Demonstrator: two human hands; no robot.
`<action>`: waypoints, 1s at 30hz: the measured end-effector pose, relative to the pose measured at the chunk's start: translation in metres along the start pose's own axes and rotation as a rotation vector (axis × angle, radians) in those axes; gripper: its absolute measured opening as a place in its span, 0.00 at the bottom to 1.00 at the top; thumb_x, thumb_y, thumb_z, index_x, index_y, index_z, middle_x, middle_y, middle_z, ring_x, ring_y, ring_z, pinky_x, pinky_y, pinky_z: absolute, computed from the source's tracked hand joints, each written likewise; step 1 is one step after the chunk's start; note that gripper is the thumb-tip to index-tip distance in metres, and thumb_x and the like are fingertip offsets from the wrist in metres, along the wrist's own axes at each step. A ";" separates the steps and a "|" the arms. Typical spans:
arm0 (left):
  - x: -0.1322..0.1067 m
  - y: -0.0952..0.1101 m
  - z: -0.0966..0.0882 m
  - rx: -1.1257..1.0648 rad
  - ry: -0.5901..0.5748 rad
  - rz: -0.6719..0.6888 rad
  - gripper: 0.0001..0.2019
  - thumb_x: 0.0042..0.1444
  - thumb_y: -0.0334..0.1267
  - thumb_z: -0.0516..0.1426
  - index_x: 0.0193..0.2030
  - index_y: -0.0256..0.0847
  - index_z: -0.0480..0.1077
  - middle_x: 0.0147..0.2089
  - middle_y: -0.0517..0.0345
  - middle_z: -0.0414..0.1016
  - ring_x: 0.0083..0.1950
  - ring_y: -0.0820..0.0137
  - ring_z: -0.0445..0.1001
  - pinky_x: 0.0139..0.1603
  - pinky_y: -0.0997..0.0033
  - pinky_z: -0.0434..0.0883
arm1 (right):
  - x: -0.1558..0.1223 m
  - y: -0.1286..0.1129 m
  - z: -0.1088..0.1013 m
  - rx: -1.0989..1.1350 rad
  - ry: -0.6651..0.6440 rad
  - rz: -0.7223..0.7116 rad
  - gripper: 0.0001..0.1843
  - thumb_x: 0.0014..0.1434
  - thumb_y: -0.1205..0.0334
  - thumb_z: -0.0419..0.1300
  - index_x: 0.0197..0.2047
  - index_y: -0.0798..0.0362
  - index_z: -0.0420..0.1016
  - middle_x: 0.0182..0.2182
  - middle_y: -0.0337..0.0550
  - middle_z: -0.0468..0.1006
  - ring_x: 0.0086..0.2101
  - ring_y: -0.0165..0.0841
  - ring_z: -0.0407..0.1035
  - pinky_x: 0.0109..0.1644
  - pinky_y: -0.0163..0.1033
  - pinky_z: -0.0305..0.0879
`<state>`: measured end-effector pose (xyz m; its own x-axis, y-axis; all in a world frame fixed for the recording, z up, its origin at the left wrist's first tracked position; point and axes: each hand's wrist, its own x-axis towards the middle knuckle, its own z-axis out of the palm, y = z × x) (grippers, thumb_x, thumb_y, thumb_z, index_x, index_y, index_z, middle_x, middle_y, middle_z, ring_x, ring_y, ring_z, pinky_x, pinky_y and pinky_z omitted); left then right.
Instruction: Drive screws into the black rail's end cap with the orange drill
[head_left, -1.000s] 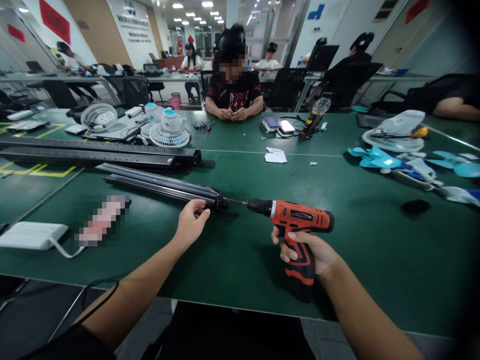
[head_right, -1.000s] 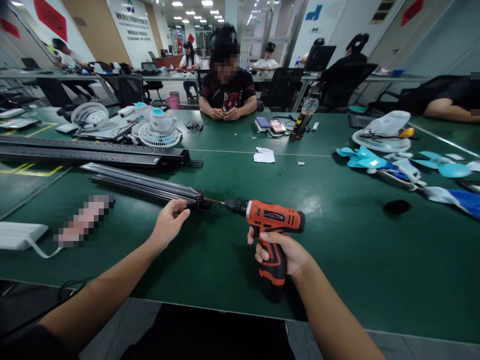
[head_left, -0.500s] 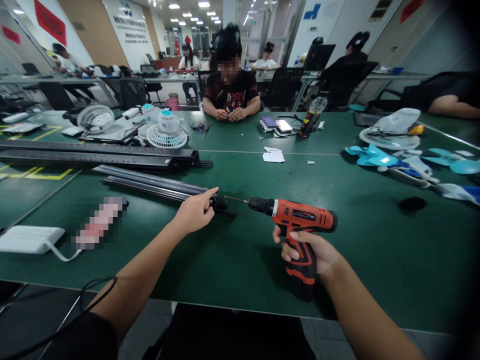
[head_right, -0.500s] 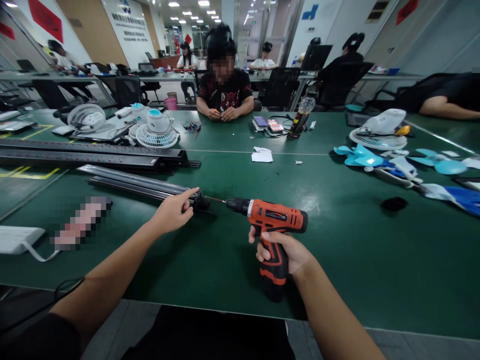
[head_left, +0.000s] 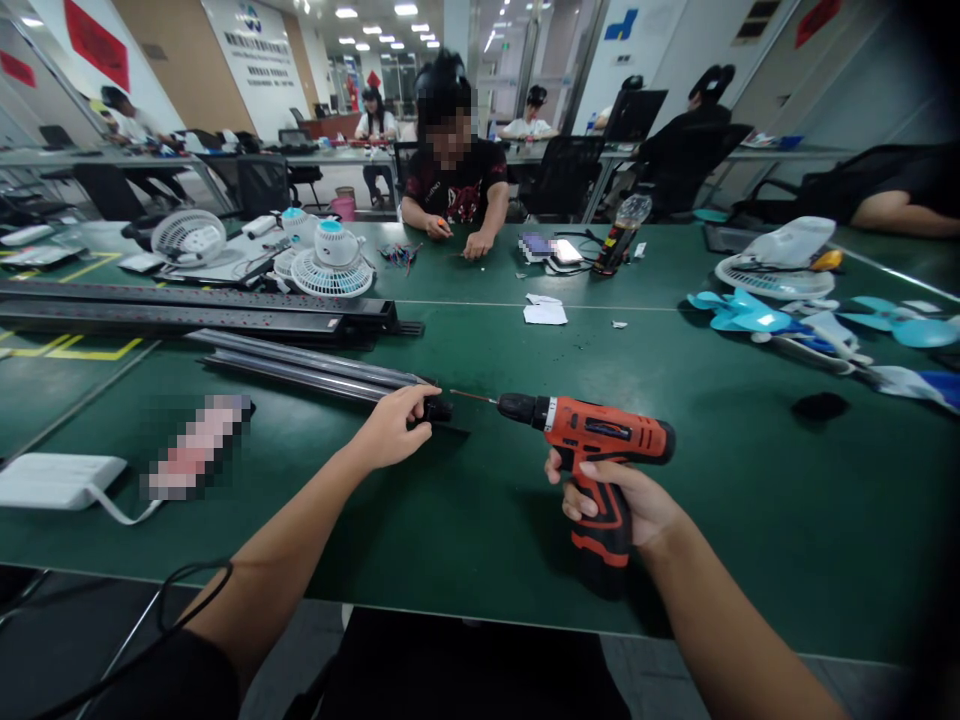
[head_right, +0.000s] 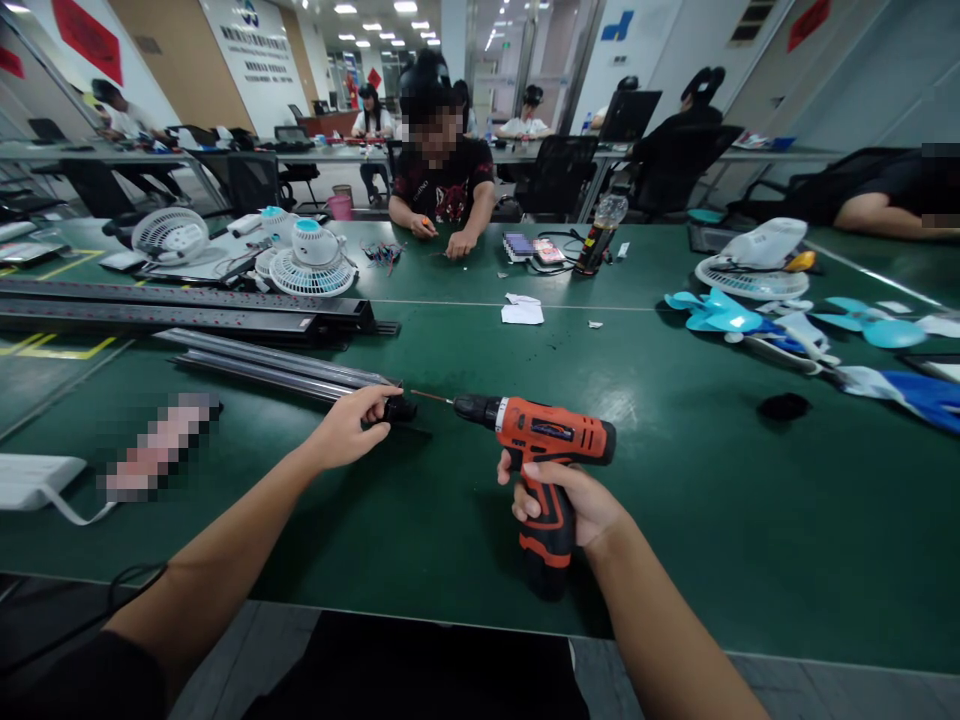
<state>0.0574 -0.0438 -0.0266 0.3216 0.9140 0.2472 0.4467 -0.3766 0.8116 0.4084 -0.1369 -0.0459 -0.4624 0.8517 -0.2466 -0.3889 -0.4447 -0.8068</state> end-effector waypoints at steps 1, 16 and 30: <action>0.000 0.001 0.001 0.007 0.016 -0.007 0.24 0.47 0.31 0.65 0.53 0.47 0.84 0.33 0.59 0.72 0.33 0.63 0.67 0.45 0.60 0.69 | 0.000 0.000 -0.001 0.002 -0.006 -0.003 0.15 0.58 0.55 0.71 0.44 0.55 0.80 0.39 0.44 0.79 0.21 0.22 0.59 0.32 0.37 0.72; 0.004 0.033 0.024 0.655 0.103 -0.132 0.13 0.61 0.34 0.60 0.52 0.45 0.80 0.53 0.49 0.78 0.53 0.55 0.80 0.51 0.58 0.78 | -0.001 -0.002 0.002 0.022 0.011 0.007 0.14 0.58 0.56 0.72 0.43 0.55 0.81 0.39 0.45 0.80 0.21 0.23 0.60 0.32 0.38 0.72; 0.000 0.012 0.031 0.621 0.235 0.017 0.12 0.62 0.32 0.58 0.48 0.44 0.80 0.47 0.50 0.81 0.51 0.55 0.80 0.50 0.56 0.78 | -0.001 -0.004 0.006 0.046 0.049 0.018 0.16 0.54 0.55 0.76 0.42 0.56 0.82 0.36 0.43 0.81 0.21 0.22 0.63 0.32 0.36 0.74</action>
<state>0.0894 -0.0529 -0.0331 0.1735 0.8892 0.4233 0.8638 -0.3438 0.3682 0.4060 -0.1378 -0.0387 -0.4302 0.8556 -0.2878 -0.4175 -0.4712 -0.7769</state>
